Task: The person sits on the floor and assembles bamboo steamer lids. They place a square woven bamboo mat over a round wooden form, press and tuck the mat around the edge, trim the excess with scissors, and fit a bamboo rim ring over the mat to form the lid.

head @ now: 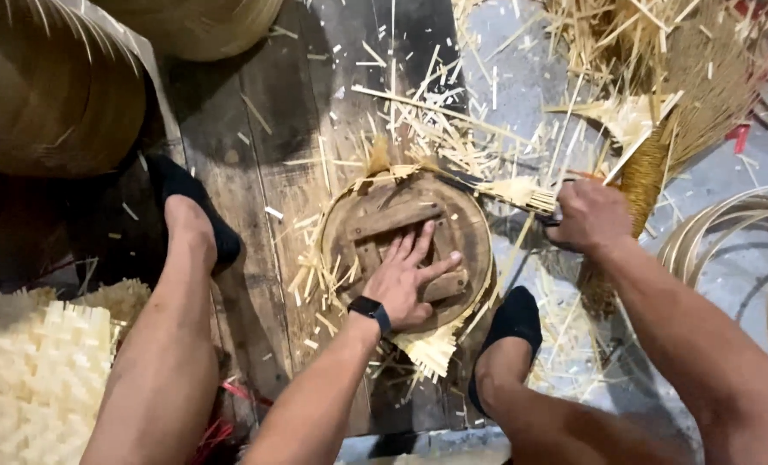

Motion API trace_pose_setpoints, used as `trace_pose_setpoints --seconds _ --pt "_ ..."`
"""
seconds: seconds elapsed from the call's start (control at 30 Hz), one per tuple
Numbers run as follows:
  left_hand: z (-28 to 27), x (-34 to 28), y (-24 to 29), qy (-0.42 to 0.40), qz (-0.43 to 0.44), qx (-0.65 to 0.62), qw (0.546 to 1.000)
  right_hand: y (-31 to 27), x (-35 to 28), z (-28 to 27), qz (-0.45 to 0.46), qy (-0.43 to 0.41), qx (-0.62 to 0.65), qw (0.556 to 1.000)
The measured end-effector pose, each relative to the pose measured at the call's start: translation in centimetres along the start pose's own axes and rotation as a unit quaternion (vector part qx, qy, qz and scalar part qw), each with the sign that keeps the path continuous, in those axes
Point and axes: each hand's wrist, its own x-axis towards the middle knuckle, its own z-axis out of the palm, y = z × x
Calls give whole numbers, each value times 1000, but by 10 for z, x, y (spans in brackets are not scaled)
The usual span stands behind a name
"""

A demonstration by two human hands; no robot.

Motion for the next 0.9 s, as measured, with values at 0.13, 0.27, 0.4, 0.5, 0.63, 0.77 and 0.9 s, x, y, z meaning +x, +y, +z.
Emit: trace_pose_setpoints --seconds 0.13,0.27,0.4,0.5,0.63,0.77,0.9 --pt "-6 3 1 -2 6 -5 1000 -52 25 -25 -43 53 -46 997" --pt "1 -3 -5 -26 13 20 999 -30 29 -2 -41 43 -5 998" --pt "23 2 9 45 -84 -16 995 23 13 35 -35 -55 -28 997" --pt "25 29 52 118 -210 -59 969 -14 8 -25 -19 -63 -48 997" --pt "29 26 58 105 -225 24 968 -47 19 -28 -10 -88 -84 993" --pt "16 21 40 81 -163 43 982 -20 27 -24 -31 -31 -47 998" --pt "22 6 32 33 -70 59 995 18 0 -2 -32 -49 -66 996"
